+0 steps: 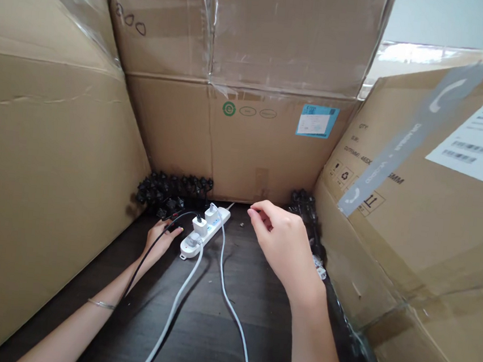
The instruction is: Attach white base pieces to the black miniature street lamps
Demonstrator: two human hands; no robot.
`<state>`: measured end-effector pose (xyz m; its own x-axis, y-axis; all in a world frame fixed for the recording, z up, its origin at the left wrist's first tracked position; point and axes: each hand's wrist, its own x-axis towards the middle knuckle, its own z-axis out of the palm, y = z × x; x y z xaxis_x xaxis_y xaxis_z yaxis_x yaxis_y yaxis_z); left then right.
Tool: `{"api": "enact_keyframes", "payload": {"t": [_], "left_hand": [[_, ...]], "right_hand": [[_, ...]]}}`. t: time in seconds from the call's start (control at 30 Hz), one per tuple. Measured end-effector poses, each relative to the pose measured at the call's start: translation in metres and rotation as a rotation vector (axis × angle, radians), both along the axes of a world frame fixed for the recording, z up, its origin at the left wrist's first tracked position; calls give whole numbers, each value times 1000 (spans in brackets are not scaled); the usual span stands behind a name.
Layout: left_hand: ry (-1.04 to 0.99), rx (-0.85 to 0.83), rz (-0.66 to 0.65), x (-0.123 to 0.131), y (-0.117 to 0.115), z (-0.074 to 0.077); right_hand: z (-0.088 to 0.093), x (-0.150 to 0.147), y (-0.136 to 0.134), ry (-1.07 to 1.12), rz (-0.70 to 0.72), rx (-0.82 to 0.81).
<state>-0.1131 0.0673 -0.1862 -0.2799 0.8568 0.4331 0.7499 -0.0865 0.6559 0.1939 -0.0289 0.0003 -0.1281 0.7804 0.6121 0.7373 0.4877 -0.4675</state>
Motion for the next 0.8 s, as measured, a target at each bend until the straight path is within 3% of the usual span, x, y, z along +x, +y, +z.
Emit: {"api": "enact_keyframes", "payload": {"t": [0.43,0.8], "left_hand": [[74,-45,-1,2,-4,8],[121,-104,112,7,25,16]], "right_hand": [[7,16,-11,113,-11,13],[9,20,-8,120,-18,42]]}}
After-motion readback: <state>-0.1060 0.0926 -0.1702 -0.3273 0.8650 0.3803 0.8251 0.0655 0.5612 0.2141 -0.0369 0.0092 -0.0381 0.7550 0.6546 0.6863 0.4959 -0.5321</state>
